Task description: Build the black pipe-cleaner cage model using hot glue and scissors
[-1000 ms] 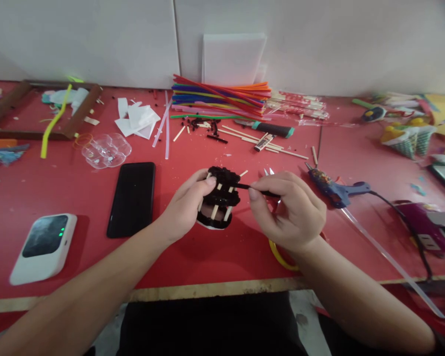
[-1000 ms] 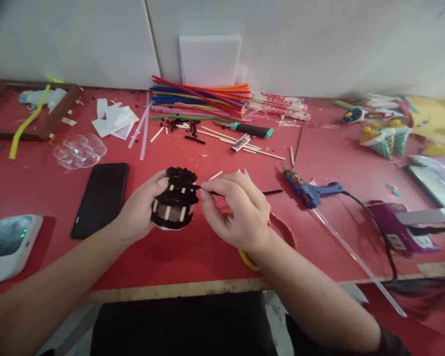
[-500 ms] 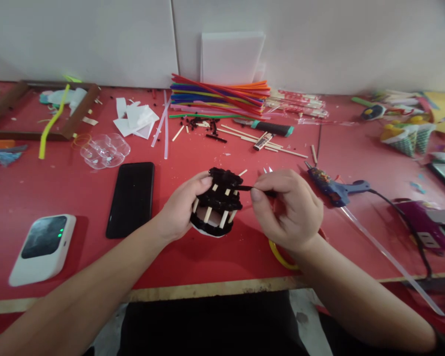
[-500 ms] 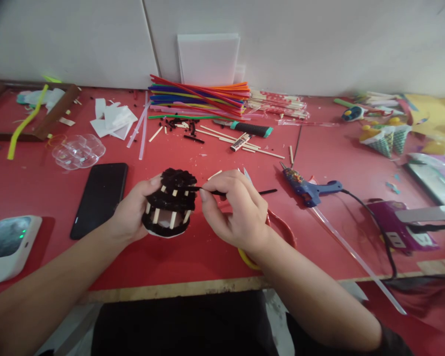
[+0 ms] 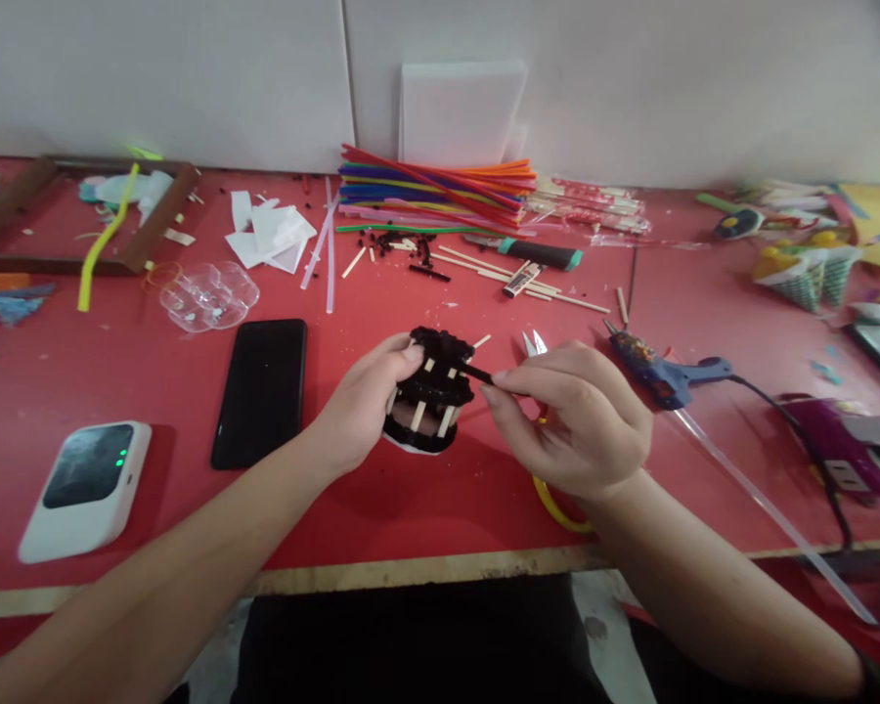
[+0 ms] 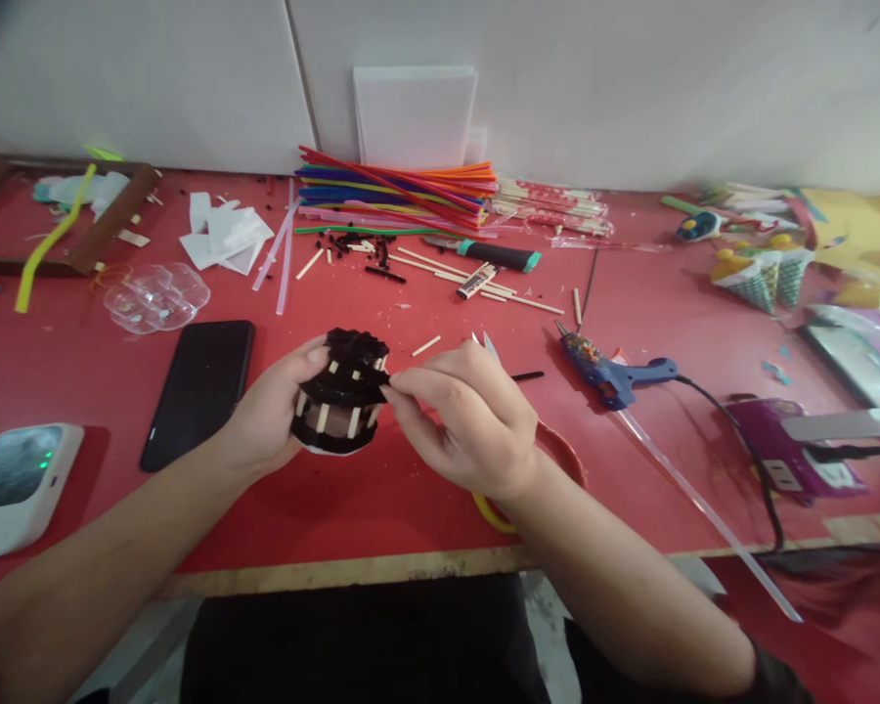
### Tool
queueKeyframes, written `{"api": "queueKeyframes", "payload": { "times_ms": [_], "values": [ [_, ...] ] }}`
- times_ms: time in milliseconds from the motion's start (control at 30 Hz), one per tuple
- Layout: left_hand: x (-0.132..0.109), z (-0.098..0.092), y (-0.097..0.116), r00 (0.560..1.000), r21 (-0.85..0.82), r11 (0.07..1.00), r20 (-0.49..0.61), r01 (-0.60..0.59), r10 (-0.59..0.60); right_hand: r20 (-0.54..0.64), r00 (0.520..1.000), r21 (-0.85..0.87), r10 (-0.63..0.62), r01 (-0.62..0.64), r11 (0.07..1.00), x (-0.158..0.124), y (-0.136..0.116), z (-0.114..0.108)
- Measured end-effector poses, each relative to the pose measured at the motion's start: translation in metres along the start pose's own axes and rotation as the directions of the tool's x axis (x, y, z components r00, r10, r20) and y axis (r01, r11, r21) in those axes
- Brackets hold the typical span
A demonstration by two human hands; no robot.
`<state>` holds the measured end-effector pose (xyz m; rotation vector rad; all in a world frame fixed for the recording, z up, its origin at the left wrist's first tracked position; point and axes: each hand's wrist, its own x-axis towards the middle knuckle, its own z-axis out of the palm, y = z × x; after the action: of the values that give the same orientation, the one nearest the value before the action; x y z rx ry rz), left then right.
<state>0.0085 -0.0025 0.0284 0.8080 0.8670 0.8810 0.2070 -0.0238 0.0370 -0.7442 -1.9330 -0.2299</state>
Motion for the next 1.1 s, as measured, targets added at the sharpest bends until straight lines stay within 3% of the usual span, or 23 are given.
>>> {"api": "queueKeyframes", "payload": {
  "times_ms": [233,600,833,1000,1100],
  "values": [
    [-0.0007,-0.0054,-0.0062,0.997,0.067,0.996,0.066,-0.054,0.05,-0.019,0.999,-0.024,0.029,-0.03,0.999,0.0034,0.0005,-0.001],
    [-0.0011,0.0028,0.0008,0.999,-0.031,0.998,0.023,0.045,-0.045,0.032,0.995,0.024,0.096,-0.097,0.995,0.0039,0.0002,0.001],
    [-0.0005,0.0041,0.0004,0.996,-0.062,0.995,0.052,0.074,-0.07,0.079,0.986,0.14,0.149,-0.159,0.977,0.0053,0.0011,-0.0009],
    [-0.0007,0.0024,0.0001,0.987,-0.081,0.991,0.128,0.103,-0.092,0.107,0.97,0.258,0.217,-0.238,0.937,0.0038,0.0005,-0.0017],
    [-0.0016,0.0002,-0.0003,0.984,-0.092,0.992,0.165,0.087,-0.071,0.174,0.924,0.355,0.341,-0.382,0.853,0.0008,-0.0001,-0.0015]
  ]
}}
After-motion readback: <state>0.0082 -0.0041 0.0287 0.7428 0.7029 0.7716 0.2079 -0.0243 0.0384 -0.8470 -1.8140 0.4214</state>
